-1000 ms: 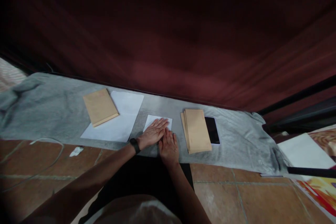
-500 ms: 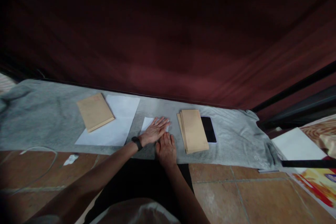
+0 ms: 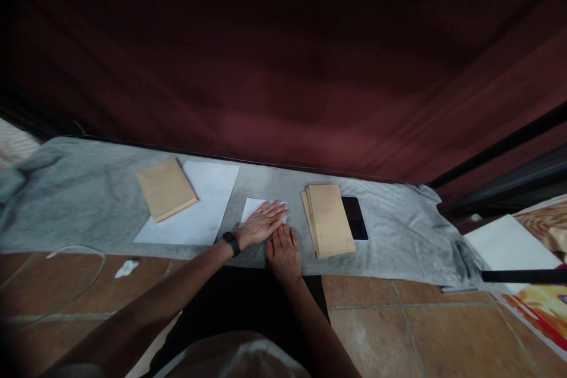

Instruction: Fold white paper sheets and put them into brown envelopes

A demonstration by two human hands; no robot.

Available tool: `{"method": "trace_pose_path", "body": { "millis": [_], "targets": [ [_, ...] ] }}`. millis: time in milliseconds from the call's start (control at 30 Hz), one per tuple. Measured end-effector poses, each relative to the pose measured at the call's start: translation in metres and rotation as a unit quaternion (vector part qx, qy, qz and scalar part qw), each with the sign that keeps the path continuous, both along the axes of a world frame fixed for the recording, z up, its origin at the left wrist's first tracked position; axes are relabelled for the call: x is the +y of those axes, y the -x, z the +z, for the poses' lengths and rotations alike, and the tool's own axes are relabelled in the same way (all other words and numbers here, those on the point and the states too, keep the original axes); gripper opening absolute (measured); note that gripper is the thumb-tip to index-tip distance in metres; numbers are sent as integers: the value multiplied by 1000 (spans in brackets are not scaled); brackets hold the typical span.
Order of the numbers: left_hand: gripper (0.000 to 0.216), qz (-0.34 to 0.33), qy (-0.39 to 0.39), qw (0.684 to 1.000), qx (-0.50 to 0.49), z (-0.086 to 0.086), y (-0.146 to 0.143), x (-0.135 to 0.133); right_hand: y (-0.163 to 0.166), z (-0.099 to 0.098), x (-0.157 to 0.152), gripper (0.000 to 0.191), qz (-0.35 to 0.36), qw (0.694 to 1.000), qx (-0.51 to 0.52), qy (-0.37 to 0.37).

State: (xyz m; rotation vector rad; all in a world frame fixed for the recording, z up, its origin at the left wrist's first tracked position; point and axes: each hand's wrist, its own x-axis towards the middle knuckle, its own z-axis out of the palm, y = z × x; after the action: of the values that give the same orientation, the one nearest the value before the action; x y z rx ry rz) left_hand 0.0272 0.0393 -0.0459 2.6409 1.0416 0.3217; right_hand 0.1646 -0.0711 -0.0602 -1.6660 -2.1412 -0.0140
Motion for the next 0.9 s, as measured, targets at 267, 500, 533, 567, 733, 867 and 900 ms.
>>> {"method": "trace_pose_path", "body": {
  "millis": [267, 500, 533, 567, 733, 867, 900],
  "targets": [
    [49, 14, -42, 999, 18, -4, 0, 4, -3, 1, -4, 41, 14, 1000, -8, -3],
    [55, 38, -58, 997, 36, -2, 17, -4, -3, -2, -4, 43, 9, 1000, -15, -1],
    [55, 43, -59, 997, 41, -2, 21, -5, -3, -2, -4, 44, 11, 1000, -16, -2],
    [55, 47, -61, 996, 45, -2, 25, -6, -4, -1, -4, 45, 13, 1000, -18, -3],
    [54, 83, -67, 993, 51, -5, 42, -14, -5, -2, -5, 47, 19, 999, -26, -9],
    [55, 132, -58, 989, 38, -7, 52, -21, -6, -3, -5, 48, 22, 999, -24, -11],
    [55, 144, -56, 988, 31, -8, 54, -23, -6, -4, -6, 48, 23, 999, -22, -10]
  ]
}}
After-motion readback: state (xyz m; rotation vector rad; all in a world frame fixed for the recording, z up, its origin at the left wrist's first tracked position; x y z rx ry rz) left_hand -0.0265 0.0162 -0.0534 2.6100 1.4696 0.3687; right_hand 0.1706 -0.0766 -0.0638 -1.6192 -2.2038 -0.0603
